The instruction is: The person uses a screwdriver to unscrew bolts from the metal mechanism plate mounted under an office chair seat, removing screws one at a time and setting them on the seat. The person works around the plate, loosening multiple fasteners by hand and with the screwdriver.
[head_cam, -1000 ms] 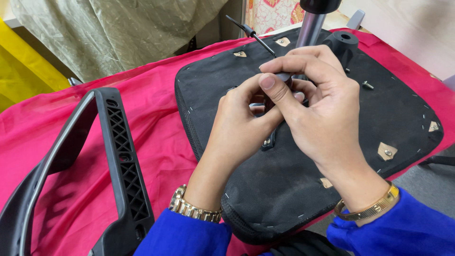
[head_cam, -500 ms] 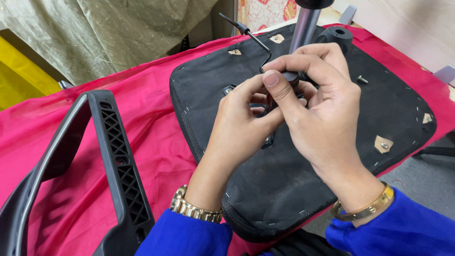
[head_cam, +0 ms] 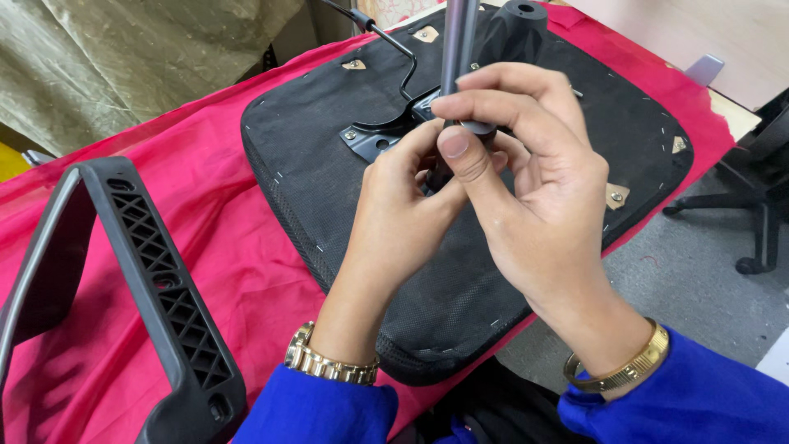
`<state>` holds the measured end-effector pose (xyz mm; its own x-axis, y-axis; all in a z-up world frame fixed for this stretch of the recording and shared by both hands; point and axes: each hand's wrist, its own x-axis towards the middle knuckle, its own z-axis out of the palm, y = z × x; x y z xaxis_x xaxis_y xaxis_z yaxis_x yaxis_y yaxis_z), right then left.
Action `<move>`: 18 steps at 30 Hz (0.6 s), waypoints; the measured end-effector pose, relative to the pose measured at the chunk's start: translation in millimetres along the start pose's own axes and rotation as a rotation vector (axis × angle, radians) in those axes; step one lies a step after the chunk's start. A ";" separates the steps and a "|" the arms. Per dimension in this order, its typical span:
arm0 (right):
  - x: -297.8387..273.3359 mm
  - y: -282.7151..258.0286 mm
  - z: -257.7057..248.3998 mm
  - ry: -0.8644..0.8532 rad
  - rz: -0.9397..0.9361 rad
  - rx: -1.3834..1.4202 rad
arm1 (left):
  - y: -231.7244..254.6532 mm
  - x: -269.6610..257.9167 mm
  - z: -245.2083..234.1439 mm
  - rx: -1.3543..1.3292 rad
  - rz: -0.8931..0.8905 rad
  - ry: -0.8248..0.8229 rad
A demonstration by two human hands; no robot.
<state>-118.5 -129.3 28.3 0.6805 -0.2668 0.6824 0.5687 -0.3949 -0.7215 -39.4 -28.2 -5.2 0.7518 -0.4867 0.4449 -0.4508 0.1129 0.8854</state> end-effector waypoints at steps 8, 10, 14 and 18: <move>10.0 5.9 2.1 -0.055 -0.015 0.050 | 4.5 3.2 -5.5 0.044 0.058 0.068; 16.3 4.0 2.6 -0.036 0.045 0.051 | 5.2 4.7 -7.6 0.022 0.060 0.083; 26.2 4.8 5.6 -0.052 0.144 0.131 | 3.8 9.0 -10.2 0.060 0.044 0.125; 26.9 10.0 1.7 -0.034 0.018 0.030 | -0.8 12.5 -7.6 0.066 0.063 0.107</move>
<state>-93.7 -139.0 39.2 0.7055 -0.2436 0.6655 0.5696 -0.3638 -0.7370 -26.1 -27.7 0.7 0.7663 -0.3846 0.5147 -0.5272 0.0813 0.8458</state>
